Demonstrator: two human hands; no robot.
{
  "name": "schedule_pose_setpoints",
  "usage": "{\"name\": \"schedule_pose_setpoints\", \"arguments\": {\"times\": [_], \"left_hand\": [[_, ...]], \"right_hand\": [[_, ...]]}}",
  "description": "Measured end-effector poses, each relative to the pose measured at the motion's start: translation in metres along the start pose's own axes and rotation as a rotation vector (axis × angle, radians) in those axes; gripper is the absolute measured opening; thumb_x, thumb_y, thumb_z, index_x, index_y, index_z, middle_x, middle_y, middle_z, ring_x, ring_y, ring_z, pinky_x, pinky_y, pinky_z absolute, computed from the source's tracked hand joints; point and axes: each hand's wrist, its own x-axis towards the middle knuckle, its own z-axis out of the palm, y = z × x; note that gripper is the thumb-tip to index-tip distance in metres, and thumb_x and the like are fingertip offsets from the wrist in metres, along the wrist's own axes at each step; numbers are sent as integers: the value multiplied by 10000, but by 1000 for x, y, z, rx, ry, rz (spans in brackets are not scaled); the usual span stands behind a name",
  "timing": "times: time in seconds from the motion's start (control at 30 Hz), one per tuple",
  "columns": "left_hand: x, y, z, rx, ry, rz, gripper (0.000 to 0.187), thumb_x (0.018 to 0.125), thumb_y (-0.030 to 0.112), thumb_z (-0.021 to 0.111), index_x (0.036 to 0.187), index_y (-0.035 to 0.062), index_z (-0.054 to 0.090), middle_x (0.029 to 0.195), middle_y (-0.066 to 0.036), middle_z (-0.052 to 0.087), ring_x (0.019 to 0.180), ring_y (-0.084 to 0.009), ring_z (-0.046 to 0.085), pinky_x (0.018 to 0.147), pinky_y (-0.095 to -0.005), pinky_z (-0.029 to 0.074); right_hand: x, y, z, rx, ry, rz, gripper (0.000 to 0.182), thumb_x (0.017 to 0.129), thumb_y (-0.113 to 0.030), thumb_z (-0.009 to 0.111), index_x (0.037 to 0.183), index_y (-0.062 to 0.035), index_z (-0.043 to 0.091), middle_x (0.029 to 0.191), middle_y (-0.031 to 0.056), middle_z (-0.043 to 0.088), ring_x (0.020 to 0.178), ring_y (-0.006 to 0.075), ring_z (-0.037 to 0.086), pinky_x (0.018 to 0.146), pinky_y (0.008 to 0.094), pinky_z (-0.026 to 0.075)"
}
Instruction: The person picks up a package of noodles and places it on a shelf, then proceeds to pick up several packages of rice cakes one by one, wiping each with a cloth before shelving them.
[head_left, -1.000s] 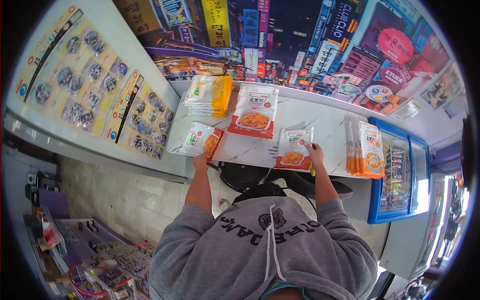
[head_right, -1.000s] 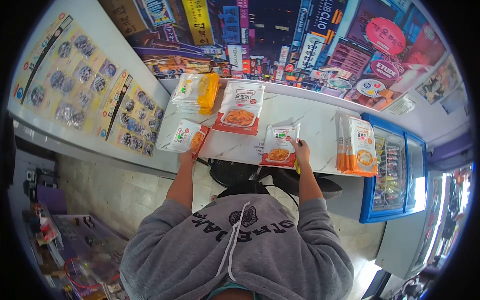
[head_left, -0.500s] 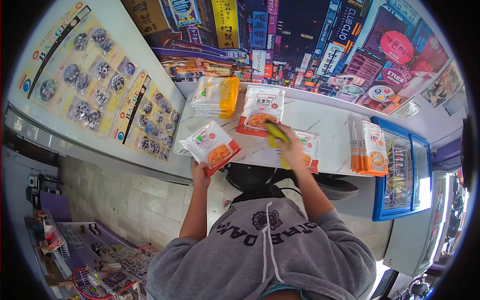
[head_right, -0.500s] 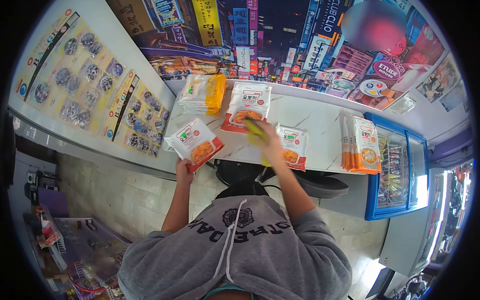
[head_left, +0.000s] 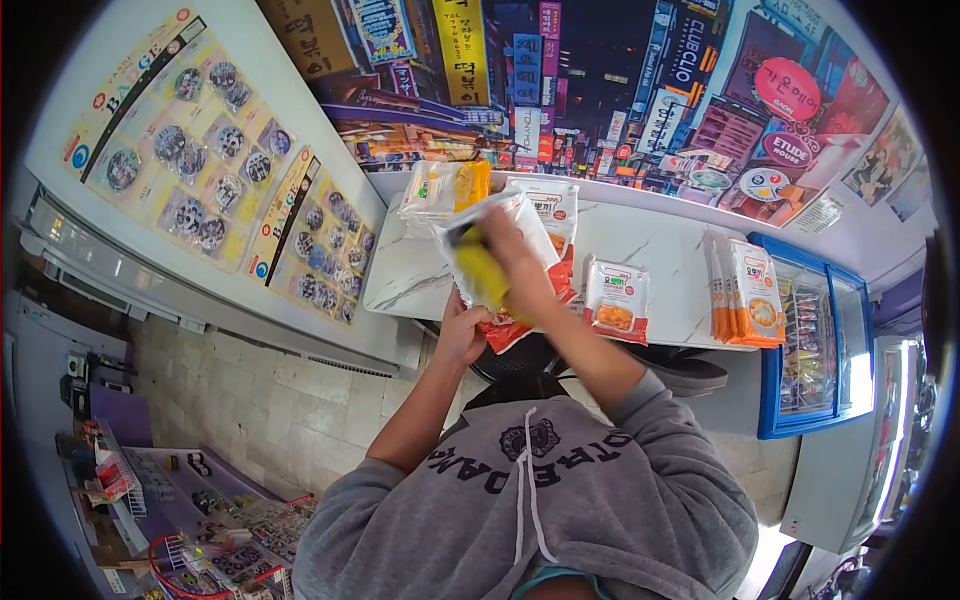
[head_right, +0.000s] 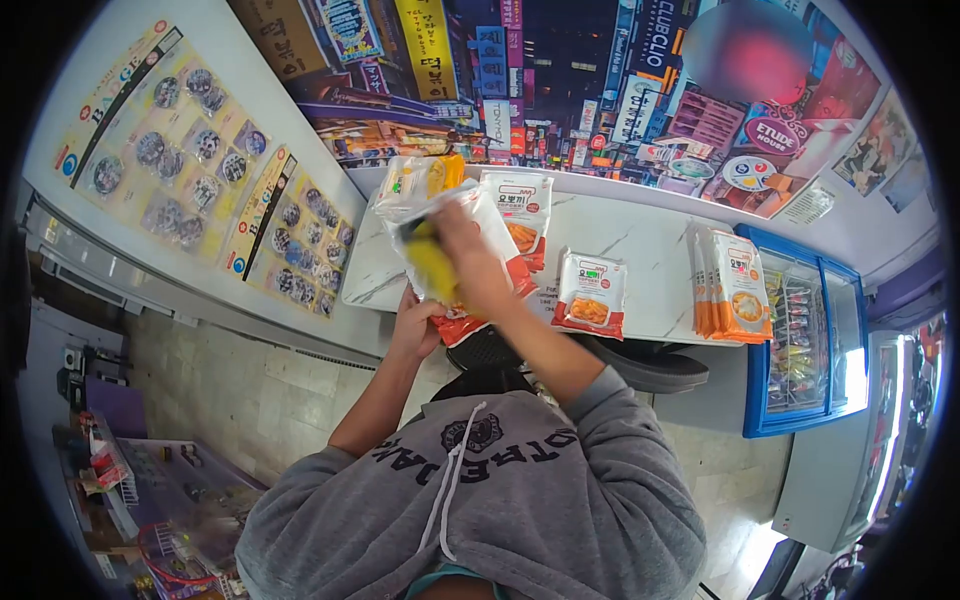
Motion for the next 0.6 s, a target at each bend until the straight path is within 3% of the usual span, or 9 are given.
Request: {"name": "schedule_pose_setpoints", "arguments": {"times": [0.07, 0.1, 0.2, 0.23, 0.3, 0.4, 0.47, 0.5, 0.6], "left_hand": [[1, 3, 13, -315, 119, -152, 746, 608, -155, 438, 1304, 67, 288, 1159, -98, 477, 1005, -207, 527, 817, -337, 462], [-1, 4, 20, -338, 62, -180, 735, 626, -156, 445, 1306, 80, 293, 1171, -98, 472, 1009, -209, 529, 816, -330, 464], [0, -23, 6, -30, -129, -109, 736, 635, -151, 442, 1315, 85, 287, 1210, -104, 454, 1052, -216, 517, 853, -339, 456], [-1, -24, 14, 7, -78, -146, 748, 632, -150, 439, 1323, 83, 271, 1210, -103, 452, 1061, -218, 513, 863, -347, 451], [-4, -30, 38, -7, -75, -151, 755, 625, -151, 438, 1323, 81, 266, 1181, -99, 463, 1027, -214, 523, 831, -340, 461], [1, -43, 56, -24, -103, -163, 759, 625, -152, 440, 1323, 81, 256, 1133, -90, 477, 974, -204, 535, 758, -314, 483], [16, -56, 53, 11, -133, -164, 753, 631, -152, 435, 1324, 81, 256, 1140, -91, 476, 972, -199, 540, 734, -298, 492], [24, -67, 42, 30, -108, -162, 751, 627, -154, 428, 1320, 81, 259, 1130, -89, 476, 941, -194, 552, 704, -287, 495], [18, -61, 69, 1, -130, -143, 745, 613, -156, 419, 1307, 71, 272, 1097, -90, 492, 909, -187, 558, 685, -271, 490]], "right_hand": [[-11, -30, 3, 25, -88, -85, 501, 737, -37, 572, 1227, -54, 466, 1303, 148, 415, 1228, 323, 368, 1024, 413, 290], [-18, -23, 2, 12, -78, -91, 466, 736, -52, 580, 1193, -45, 492, 1283, 141, 437, 1221, 331, 374, 1019, 418, 296], [-25, 3, -36, -86, -28, -77, 431, 698, 9, 586, 1125, -8, 536, 1230, 148, 481, 1225, 371, 356, 1011, 428, 307], [-24, 20, -46, -120, 9, -63, 461, 675, 28, 592, 1130, 9, 526, 1196, 153, 506, 1216, 386, 361, 1003, 427, 317], [-16, 27, -76, -325, 184, 68, 535, 623, 31, 627, 1144, -59, 544, 1200, 140, 500, 1126, 367, 445, 954, 398, 368], [-18, 35, -87, -228, 233, 130, 570, 604, 39, 633, 1151, -100, 553, 1196, 146, 491, 1086, 343, 469, 917, 374, 399], [-38, 17, -73, -258, 34, 106, 480, 700, 9, 550, 1168, -102, 545, 1197, 186, 469, 1087, 342, 465, 912, 360, 400], [-51, 19, -61, -276, 77, -22, 447, 736, -19, 517, 1175, -97, 541, 1197, 199, 460, 1074, 345, 468, 926, 375, 386], [-64, 9, -93, -318, -21, 60, 452, 729, -33, 541, 1179, -74, 531, 1155, 209, 469, 1044, 346, 469, 912, 389, 374]]}}
